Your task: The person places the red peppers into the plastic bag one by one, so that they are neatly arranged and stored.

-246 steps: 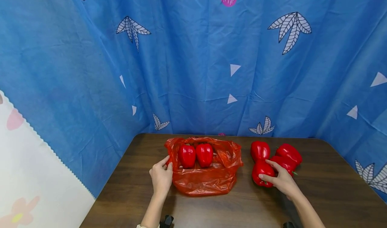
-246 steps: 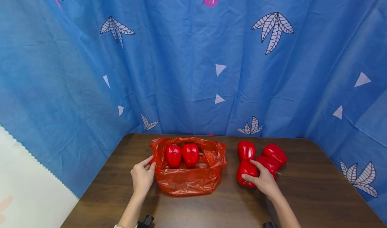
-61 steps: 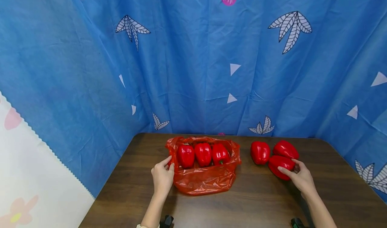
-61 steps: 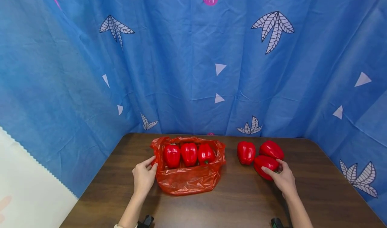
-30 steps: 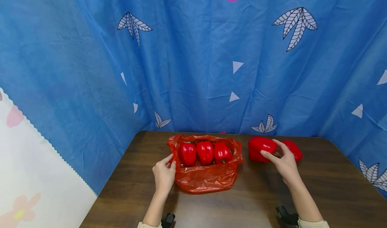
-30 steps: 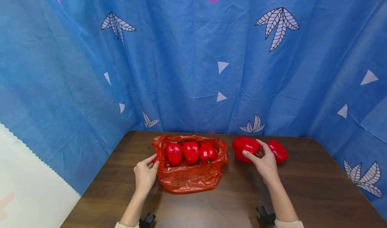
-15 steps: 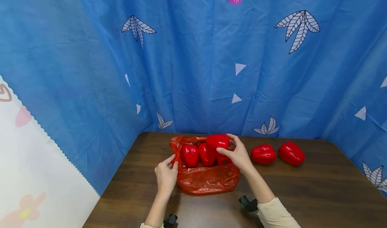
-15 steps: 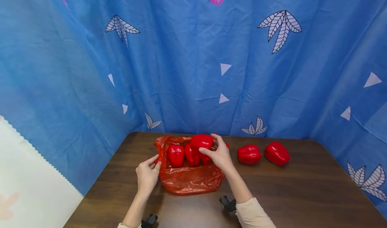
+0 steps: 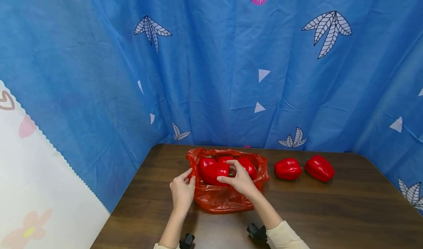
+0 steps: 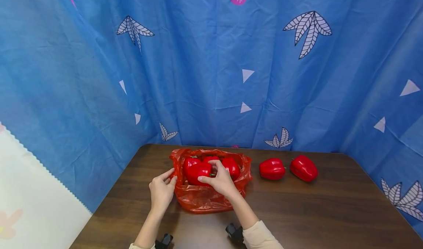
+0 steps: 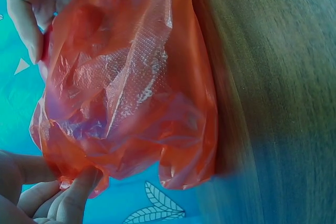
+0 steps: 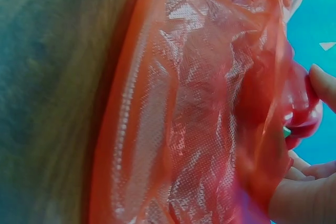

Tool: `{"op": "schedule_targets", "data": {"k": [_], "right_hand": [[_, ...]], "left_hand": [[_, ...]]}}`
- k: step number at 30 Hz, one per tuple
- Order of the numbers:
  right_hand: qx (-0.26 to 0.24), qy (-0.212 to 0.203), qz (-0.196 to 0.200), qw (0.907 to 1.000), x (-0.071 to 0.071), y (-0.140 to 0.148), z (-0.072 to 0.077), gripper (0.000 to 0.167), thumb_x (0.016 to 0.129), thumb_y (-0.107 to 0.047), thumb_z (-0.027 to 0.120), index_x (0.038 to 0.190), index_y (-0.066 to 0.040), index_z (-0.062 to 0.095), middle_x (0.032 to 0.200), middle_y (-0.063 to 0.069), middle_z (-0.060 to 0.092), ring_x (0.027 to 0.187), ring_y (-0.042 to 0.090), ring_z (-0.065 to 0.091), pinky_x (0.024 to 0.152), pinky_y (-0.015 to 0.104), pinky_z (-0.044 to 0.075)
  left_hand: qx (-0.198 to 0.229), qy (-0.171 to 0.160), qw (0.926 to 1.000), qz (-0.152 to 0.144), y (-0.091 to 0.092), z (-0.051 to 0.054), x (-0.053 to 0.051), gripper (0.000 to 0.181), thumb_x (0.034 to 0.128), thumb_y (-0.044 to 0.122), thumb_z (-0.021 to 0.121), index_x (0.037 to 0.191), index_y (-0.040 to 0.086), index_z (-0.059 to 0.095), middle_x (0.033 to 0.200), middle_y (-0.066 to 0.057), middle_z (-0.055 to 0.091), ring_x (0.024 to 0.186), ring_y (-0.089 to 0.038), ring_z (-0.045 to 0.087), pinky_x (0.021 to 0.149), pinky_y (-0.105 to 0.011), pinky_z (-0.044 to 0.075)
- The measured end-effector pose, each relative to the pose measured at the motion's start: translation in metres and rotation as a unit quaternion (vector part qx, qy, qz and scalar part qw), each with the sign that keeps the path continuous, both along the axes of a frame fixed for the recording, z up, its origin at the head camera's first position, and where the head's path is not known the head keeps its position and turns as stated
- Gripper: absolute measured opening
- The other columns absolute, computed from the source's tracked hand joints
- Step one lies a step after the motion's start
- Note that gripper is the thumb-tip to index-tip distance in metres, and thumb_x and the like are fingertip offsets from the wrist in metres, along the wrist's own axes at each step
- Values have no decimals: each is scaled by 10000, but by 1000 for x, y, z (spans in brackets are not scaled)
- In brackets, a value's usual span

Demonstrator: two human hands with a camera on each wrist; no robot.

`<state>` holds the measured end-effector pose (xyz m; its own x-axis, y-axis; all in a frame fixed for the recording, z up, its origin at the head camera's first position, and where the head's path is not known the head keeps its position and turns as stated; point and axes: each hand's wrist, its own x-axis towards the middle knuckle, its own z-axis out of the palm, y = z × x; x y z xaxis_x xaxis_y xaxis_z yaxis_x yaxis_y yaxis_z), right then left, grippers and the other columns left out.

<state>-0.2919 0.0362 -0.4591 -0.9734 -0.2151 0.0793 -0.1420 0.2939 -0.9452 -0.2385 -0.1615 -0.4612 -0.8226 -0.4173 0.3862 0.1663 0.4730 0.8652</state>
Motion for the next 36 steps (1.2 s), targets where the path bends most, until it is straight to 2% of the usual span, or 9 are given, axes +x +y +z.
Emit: {"op": "schedule_targets", "data": {"k": [7, 17, 25, 36], "right_hand": [[126, 120, 186, 9997, 5, -1, -6, 668, 758, -276, 833, 1321, -86, 526, 1302, 115, 605, 1176, 303, 556, 937, 462, 558], [379, 19, 290, 9989, 12, -10, -10, 663, 752, -319, 834, 1290, -74, 535, 1286, 145, 613, 1148, 315, 570, 917, 464, 569], [570, -21, 439, 9974, 16, -17, -17, 685, 748, -361, 830, 1301, -91, 528, 1334, 159, 587, 1199, 353, 550, 941, 508, 552], [723, 65, 924, 9931, 17, -16, -26, 688, 820, -337, 771, 1380, -42, 501, 1341, 160, 588, 1181, 348, 576, 969, 513, 536]], "left_hand": [[57, -15, 10000, -58, 1, -1, 0, 290, 854, -29, 679, 1143, -37, 706, 1117, -266, 682, 938, -336, 709, 712, -389, 609], [6, -87, 9999, -97, 1, -5, -1, 293, 861, -26, 678, 1153, -36, 701, 1134, -267, 677, 941, -342, 709, 692, -365, 614], [5, -79, 9999, -115, 2, -3, -1, 295, 861, -24, 679, 1154, -41, 699, 1143, -268, 674, 945, -344, 709, 713, -391, 608], [119, -228, 9996, -115, 2, -3, -1, 301, 868, -11, 678, 1168, -31, 695, 1152, -262, 675, 948, -330, 715, 735, -415, 608]]}}
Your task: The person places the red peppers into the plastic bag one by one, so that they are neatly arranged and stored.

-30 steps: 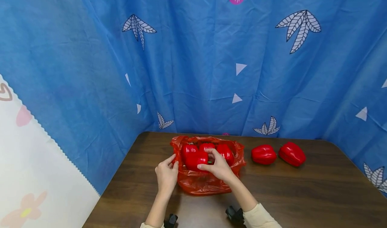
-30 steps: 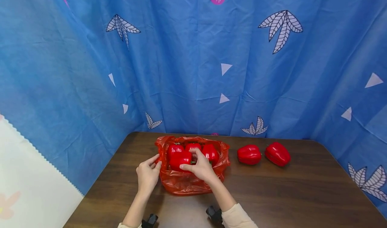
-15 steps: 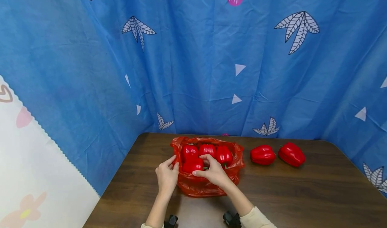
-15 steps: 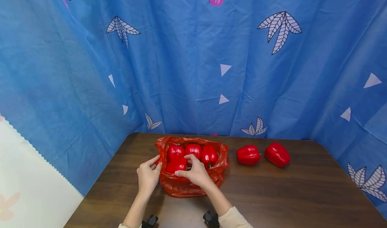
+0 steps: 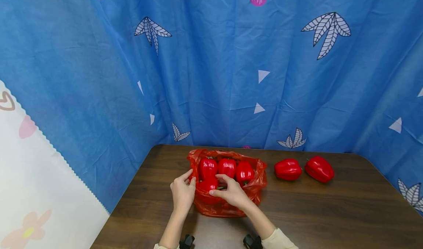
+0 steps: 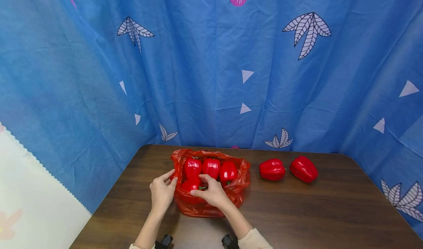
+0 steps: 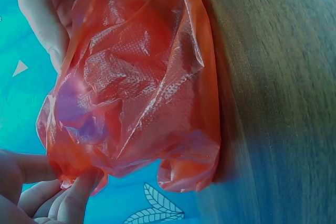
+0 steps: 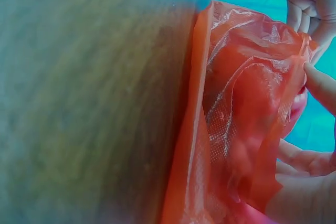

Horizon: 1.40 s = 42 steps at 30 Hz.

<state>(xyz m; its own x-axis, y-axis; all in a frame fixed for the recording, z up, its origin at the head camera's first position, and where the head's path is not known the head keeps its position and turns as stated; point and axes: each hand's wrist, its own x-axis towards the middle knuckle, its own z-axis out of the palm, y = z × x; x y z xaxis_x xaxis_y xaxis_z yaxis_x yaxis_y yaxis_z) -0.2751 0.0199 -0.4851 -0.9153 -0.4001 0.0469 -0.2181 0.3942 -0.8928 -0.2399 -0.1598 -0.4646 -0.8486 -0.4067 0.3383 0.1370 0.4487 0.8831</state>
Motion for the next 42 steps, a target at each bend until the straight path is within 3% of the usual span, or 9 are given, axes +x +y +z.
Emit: {"op": "schedule_targets", "data": {"k": [8, 17, 23, 31, 35, 39, 42], "right_hand": [[-164, 86, 123, 9998, 2, 6, 2, 645, 849, -292, 746, 1382, -26, 500, 1348, 183, 581, 1180, 358, 585, 975, 503, 535], [-618, 413, -127, 9972, 6, 29, 21, 610, 865, -276, 739, 1379, -36, 515, 1348, 186, 581, 1234, 351, 557, 1013, 470, 518], [-741, 754, -603, 9926, 9, 60, 36, 551, 874, -219, 731, 1359, -43, 539, 1344, 177, 592, 1226, 331, 575, 986, 400, 544], [-476, 1208, -1316, 9828, 3, 118, 43, 505, 913, -266, 688, 1354, -62, 546, 1354, 160, 596, 1222, 336, 578, 985, 409, 540], [-198, 1339, -1753, 9752, -2, 145, 44, 517, 933, -315, 659, 1376, -82, 528, 1382, 154, 575, 1248, 329, 555, 935, 205, 544], [-18, 1369, -2208, 9657, -6, 167, 44, 562, 935, -336, 653, 1408, -76, 496, 1407, 174, 546, 1262, 347, 527, 832, 12, 458], [196, 1373, -2506, 9581, -9, 180, 44, 600, 929, -345, 658, 1432, -77, 469, 1425, 199, 520, 1266, 376, 501, 866, 130, 533]], "left_hand": [[17, -11, 10000, 14, 0, 0, 0, 306, 869, -15, 678, 1174, -26, 694, 1138, -260, 681, 919, -310, 725, 714, -390, 613], [-8, 27, 10000, 25, 0, 0, -1, 305, 868, -15, 678, 1172, -28, 694, 1148, -266, 674, 942, -328, 715, 723, -398, 607], [75, 8, 10000, -21, 0, 1, 0, 309, 872, -18, 673, 1181, -31, 688, 1160, -267, 670, 943, -332, 716, 727, -396, 605], [103, -47, 9999, -20, -1, 1, 1, 309, 873, -20, 671, 1181, -34, 687, 1163, -265, 670, 965, -338, 709, 739, -396, 602], [94, -48, 9999, -5, -1, 1, 1, 311, 873, -18, 670, 1183, -33, 686, 1169, -269, 666, 971, -344, 705, 743, -402, 599], [113, -40, 9999, -17, -2, 1, 0, 312, 872, -18, 670, 1183, -35, 685, 1165, -273, 666, 963, -343, 708, 735, -398, 601], [103, -30, 9999, -18, -2, 0, 0, 306, 871, -21, 669, 1176, -38, 688, 1154, -273, 669, 955, -335, 711, 729, -389, 603]]}}
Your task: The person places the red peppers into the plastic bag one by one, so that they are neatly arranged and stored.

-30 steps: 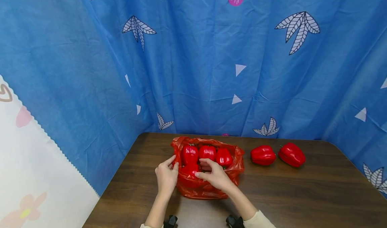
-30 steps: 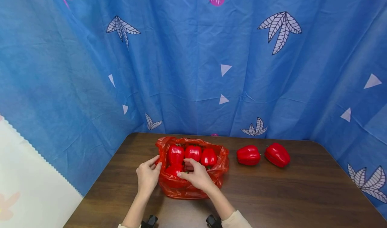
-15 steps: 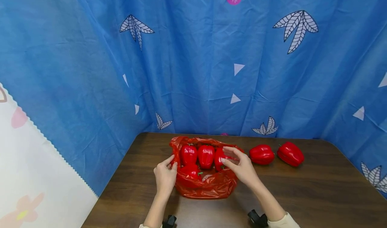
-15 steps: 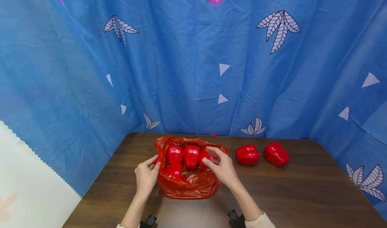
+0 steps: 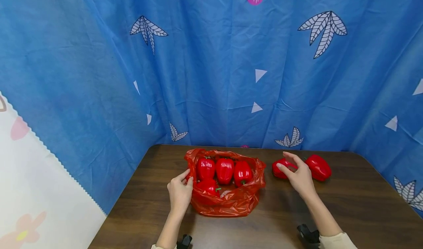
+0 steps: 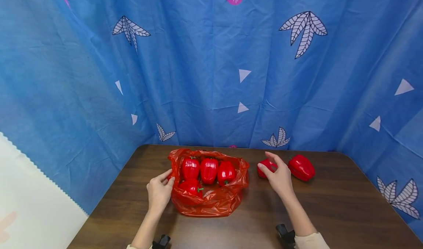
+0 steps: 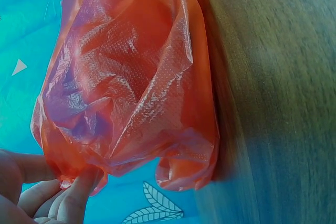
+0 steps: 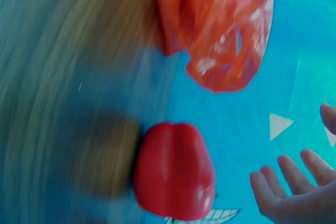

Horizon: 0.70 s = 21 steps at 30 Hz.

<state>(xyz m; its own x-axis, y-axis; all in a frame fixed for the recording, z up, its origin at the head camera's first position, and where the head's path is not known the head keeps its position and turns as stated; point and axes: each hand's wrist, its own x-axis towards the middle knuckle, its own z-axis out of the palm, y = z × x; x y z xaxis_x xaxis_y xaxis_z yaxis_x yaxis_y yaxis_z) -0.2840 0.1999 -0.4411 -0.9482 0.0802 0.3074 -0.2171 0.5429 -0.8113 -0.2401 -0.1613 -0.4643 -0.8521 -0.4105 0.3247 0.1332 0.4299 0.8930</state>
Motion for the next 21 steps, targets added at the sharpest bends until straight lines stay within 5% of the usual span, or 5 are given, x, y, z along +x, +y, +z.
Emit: {"op": "schedule_targets", "data": {"k": [4, 6, 21], "right_hand": [[162, -128, -236, 9995, -6, 13, -3, 657, 925, -352, 661, 1467, -73, 417, 1475, 234, 448, 1317, 430, 428, 1027, 530, 486], [175, -235, -279, 9992, -10, 17, -5, 685, 925, -351, 660, 1484, -66, 384, 1499, 249, 405, 1343, 451, 388, 1064, 613, 412], [403, -1635, -274, 9853, -32, 31, -21, 966, 873, -374, 709, 1560, -37, 119, 1557, 338, 166, 1388, 538, 211, 1093, 704, 295]], "left_hand": [[-7, -23, 10000, -5, 0, -1, 0, 306, 873, -21, 668, 1178, -38, 687, 1152, -272, 671, 951, -330, 714, 722, -380, 606], [-9, -30, 10000, -17, 0, -1, 0, 309, 874, -21, 668, 1181, -38, 685, 1157, -272, 669, 954, -332, 713, 721, -380, 606], [47, 6, 10000, -9, 0, -1, 0, 303, 873, -25, 668, 1174, -43, 687, 1158, -274, 669, 942, -331, 716, 717, -378, 606]]}}
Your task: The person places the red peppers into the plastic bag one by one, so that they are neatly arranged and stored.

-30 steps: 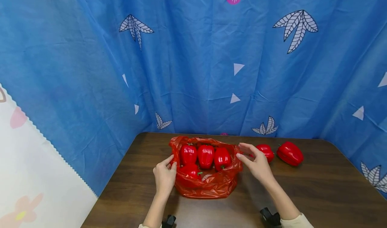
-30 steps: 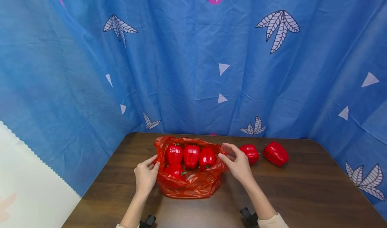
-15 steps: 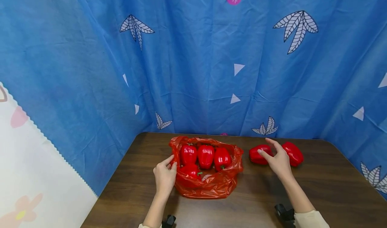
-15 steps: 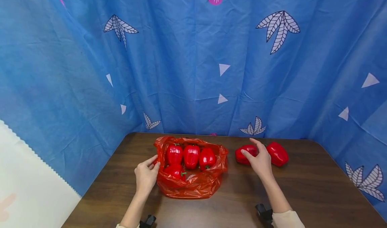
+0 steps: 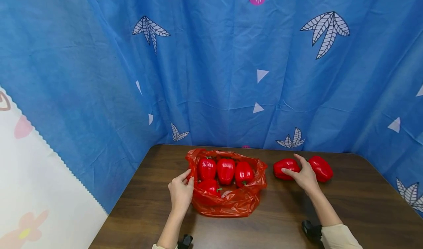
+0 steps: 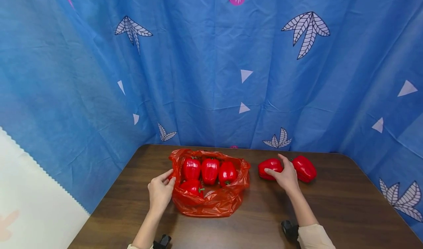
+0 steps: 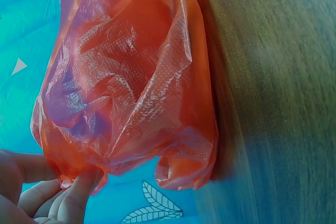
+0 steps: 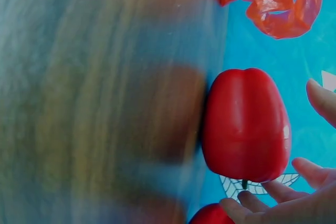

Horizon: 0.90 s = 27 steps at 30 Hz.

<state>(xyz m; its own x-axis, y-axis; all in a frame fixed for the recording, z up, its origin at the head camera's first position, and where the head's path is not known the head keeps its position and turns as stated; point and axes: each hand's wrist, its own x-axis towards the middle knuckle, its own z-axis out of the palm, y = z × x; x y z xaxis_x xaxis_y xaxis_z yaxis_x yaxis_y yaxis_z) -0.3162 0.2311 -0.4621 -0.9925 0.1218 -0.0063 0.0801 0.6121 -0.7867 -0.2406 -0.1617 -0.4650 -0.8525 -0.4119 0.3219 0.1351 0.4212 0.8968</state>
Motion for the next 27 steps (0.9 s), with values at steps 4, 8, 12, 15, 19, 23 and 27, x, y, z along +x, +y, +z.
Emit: {"op": "schedule_targets", "data": {"k": [4, 8, 12, 15, 19, 23, 27], "right_hand": [[6, -148, 37, 9999, -2, 1, -5, 973, 877, -361, 706, 1561, -34, 96, 1552, 344, 163, 1378, 543, 215, 1088, 704, 306], [-97, -197, 87, 9997, -4, 1, -10, 954, 884, -346, 697, 1558, -30, 99, 1547, 338, 185, 1358, 536, 240, 1071, 691, 344], [-231, -220, 36, 9995, -5, 1, -14, 921, 896, -297, 686, 1563, -52, 100, 1548, 329, 191, 1349, 536, 245, 1057, 689, 364], [-315, -184, 10, 9993, -6, 1, -15, 886, 906, -258, 674, 1566, -70, 113, 1553, 323, 191, 1353, 534, 241, 1060, 692, 358], [-427, -156, 4, 9990, -6, 1, -16, 870, 911, -251, 667, 1568, -87, 122, 1557, 319, 189, 1355, 537, 241, 1058, 695, 357], [-471, -206, -18, 9987, -6, 2, -17, 875, 915, -279, 661, 1572, -102, 110, 1560, 320, 178, 1352, 542, 235, 1044, 691, 377], [-445, -204, -31, 9988, -6, 3, -18, 880, 916, -301, 660, 1573, -105, 108, 1560, 323, 178, 1348, 544, 238, 1039, 687, 387]], "left_hand": [[1, -7, 10000, -15, 0, 0, 0, 305, 875, -21, 668, 1178, -45, 684, 1169, -277, 663, 957, -341, 710, 724, -387, 604], [-14, 5, 10000, 4, 0, 0, 1, 303, 875, -19, 668, 1175, -46, 685, 1167, -279, 663, 960, -344, 708, 726, -393, 603], [-47, 10, 10000, 28, 0, 0, 1, 301, 873, -16, 669, 1172, -43, 689, 1152, -278, 668, 951, -338, 711, 721, -391, 605], [-67, -11, 10000, 43, 0, 0, 1, 303, 874, -10, 671, 1175, -37, 689, 1146, -274, 672, 948, -336, 712, 721, -392, 606], [-86, -38, 9999, 57, 0, 0, 1, 306, 876, -7, 672, 1180, -31, 688, 1144, -267, 676, 949, -336, 713, 723, -395, 607], [-77, -58, 9999, 47, 0, 0, 0, 308, 876, -11, 670, 1184, -29, 687, 1147, -265, 677, 954, -339, 713, 724, -393, 607], [-47, -66, 10000, 23, 0, 0, 0, 310, 877, -12, 669, 1187, -27, 686, 1151, -265, 675, 964, -337, 710, 732, -394, 606]]}}
